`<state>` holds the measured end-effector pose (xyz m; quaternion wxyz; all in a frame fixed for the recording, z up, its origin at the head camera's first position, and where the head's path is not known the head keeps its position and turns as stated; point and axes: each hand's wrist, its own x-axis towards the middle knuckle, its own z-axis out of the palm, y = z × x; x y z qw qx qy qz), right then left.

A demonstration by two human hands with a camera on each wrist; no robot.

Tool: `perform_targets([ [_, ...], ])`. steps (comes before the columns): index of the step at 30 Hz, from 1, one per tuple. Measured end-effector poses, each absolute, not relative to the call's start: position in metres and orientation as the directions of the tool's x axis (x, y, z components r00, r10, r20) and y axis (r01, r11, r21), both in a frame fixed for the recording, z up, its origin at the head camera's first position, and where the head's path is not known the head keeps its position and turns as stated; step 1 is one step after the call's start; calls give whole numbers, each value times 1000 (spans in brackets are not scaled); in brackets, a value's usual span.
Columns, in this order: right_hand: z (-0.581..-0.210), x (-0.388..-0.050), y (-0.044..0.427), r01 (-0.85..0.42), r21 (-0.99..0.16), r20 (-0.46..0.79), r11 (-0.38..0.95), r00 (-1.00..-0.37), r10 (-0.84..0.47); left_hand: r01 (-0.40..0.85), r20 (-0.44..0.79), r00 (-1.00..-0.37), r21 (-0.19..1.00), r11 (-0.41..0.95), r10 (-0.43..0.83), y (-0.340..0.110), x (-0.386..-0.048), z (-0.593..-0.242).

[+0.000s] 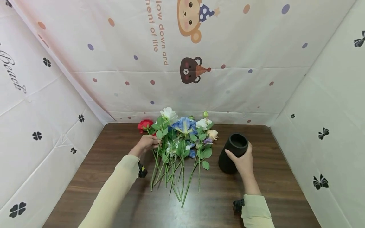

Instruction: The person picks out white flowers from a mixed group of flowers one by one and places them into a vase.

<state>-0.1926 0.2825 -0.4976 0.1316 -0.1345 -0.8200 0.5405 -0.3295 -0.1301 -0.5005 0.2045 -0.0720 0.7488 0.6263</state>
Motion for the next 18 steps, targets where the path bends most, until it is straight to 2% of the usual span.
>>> perform_targets([
  [11, -499, -194, 282, 97, -915, 62, 392, -925, 374, -244, -294, -941, 934, 262, 169, -128, -308, -474],
  [18, -501, -197, 282, 83, -919, 80, 385, -917, 390, -114, -196, -943, 949, 295, 267, -121, -290, -442],
])
